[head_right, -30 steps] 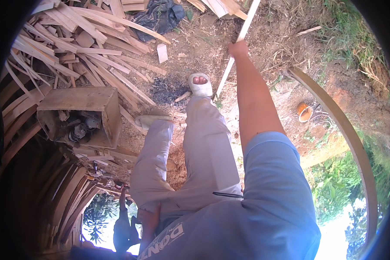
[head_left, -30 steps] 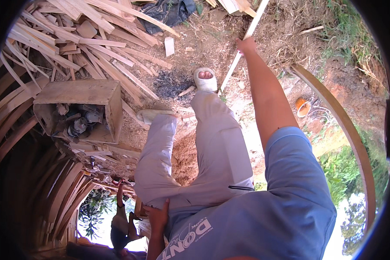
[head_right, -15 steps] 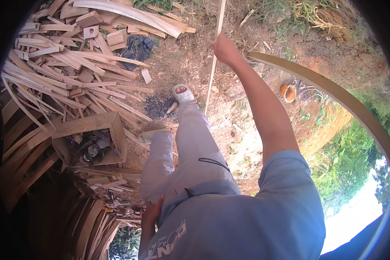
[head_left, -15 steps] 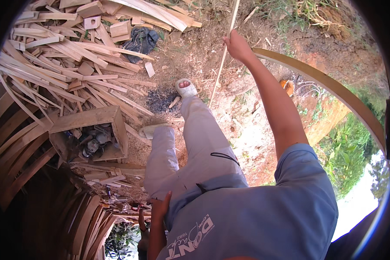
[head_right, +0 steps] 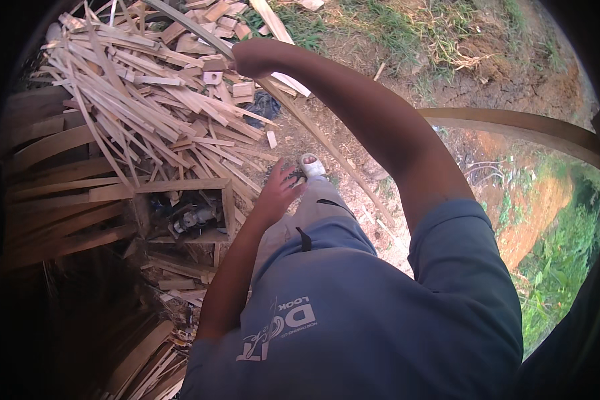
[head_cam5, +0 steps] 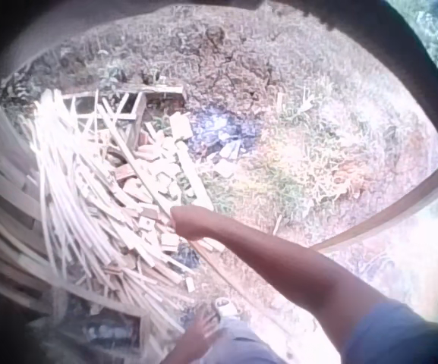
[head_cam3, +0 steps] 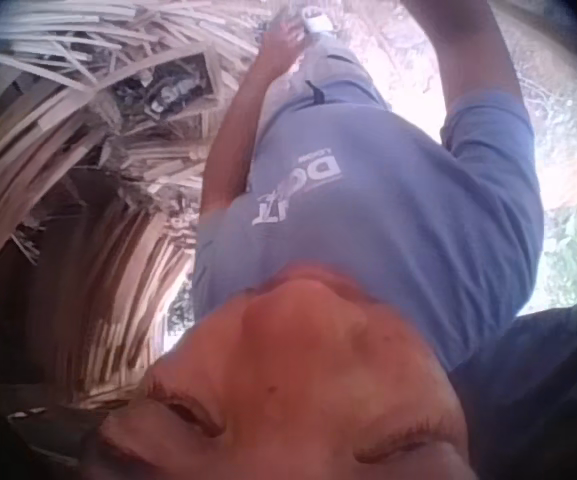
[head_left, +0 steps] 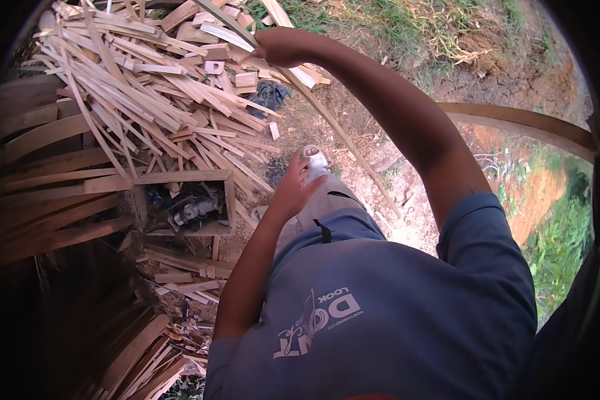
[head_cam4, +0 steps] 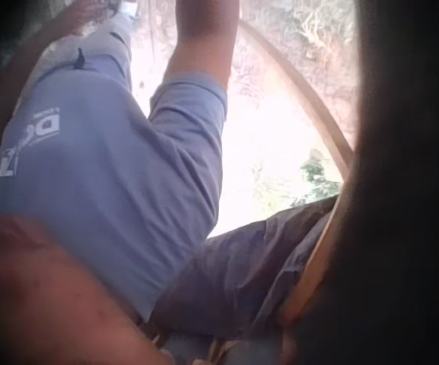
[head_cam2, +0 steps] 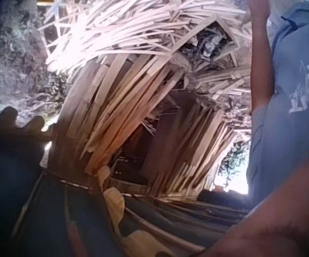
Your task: The person uses a hand saw to cut a wooden plank into smaller pieces on a workbench. They hold the wood steady with one hand while sawing with the other, then stack the cut pieces together.
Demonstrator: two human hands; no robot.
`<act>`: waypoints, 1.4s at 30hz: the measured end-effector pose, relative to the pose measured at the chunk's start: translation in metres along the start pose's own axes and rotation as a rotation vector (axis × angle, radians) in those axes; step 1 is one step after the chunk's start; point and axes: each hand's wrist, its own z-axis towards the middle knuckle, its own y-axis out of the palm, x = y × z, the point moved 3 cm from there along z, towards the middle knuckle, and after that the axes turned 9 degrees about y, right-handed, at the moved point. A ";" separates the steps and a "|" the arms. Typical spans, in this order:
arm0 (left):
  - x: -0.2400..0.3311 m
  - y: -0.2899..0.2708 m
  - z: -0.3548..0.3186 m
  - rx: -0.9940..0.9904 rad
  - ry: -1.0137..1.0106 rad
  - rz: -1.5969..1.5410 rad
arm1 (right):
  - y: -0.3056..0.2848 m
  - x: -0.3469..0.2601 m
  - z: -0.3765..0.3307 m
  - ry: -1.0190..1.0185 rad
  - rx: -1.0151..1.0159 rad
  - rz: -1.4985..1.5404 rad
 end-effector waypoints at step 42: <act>-0.030 -0.194 -0.094 0.386 0.054 -0.333 | 0.254 0.093 -0.334 0.641 -0.133 0.955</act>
